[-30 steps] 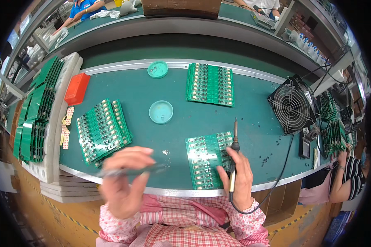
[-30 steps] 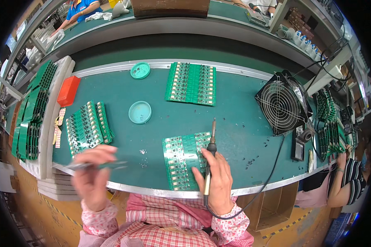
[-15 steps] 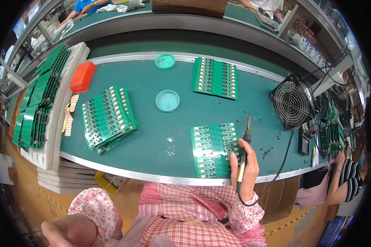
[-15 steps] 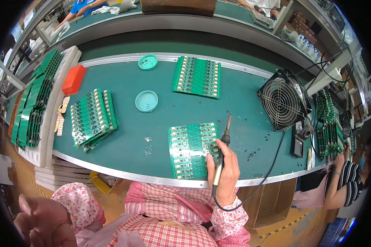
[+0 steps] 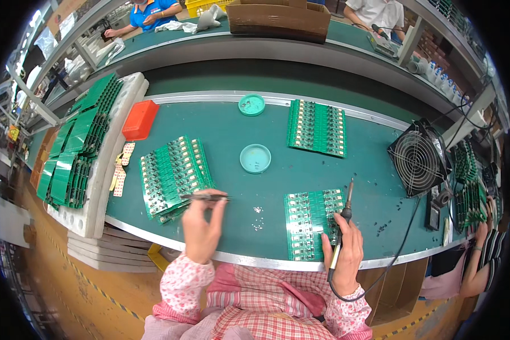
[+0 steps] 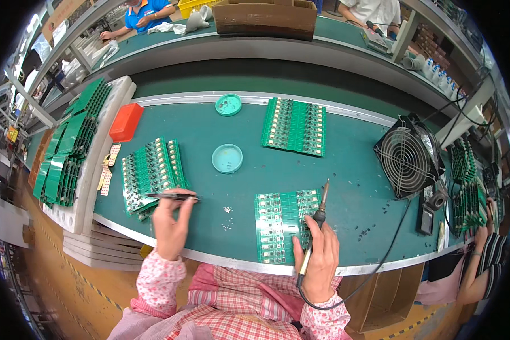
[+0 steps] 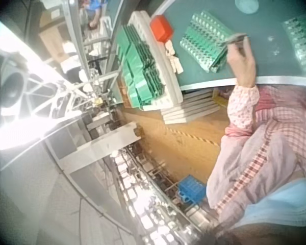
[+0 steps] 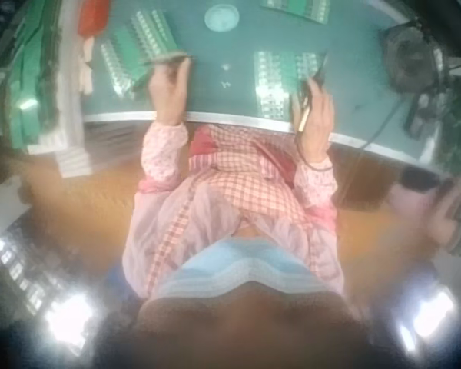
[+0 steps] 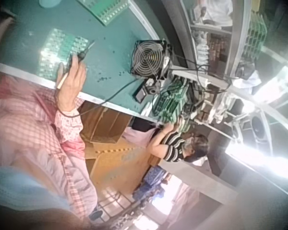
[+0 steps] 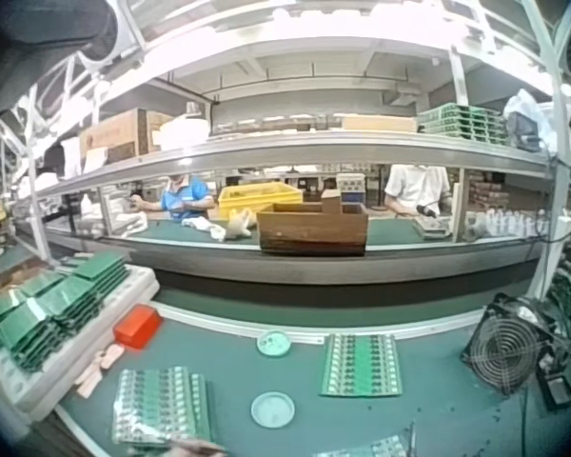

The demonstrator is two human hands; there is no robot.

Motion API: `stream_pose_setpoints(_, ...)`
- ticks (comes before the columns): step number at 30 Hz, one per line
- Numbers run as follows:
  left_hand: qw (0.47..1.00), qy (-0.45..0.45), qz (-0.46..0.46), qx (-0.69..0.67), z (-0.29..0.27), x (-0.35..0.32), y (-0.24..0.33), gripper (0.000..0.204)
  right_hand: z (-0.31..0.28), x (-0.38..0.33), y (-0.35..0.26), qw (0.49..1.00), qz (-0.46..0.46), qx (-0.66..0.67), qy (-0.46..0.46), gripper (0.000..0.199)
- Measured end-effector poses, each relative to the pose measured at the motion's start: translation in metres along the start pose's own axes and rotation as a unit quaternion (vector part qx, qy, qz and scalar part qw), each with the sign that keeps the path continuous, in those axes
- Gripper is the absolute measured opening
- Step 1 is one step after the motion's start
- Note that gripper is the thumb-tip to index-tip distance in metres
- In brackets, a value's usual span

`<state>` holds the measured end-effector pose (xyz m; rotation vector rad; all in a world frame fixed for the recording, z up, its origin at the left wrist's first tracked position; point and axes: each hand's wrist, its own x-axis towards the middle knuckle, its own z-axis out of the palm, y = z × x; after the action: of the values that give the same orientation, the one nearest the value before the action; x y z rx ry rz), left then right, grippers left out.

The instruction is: The person solders components onto a circuit board using a soldering iron and solder wire.

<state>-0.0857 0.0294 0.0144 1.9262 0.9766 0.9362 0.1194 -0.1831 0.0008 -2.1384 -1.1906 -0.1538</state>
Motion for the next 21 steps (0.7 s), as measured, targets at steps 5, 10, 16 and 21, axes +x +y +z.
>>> stream_pose_setpoints(5,0.985,0.057,0.084,0.138,0.019,-0.001,0.005,0.014,0.001,0.001,0.000,1.000,0.008,-0.001,-0.004,0.053)
stream_pose_setpoints(10,0.990,0.033,0.066,0.117,0.027,-0.003,-0.010,0.020,-0.001,0.001,0.000,1.000,0.007,0.000,-0.010,0.054)
stream_pose_setpoints(16,0.991,0.035,0.063,0.111,0.030,0.004,-0.005,0.018,0.000,0.000,0.003,1.000,0.007,-0.001,-0.010,0.053)
stream_pose_setpoints(21,0.995,0.033,0.042,0.089,0.031,0.004,-0.007,0.017,0.002,-0.001,0.005,1.000,0.008,-0.011,-0.010,0.051)
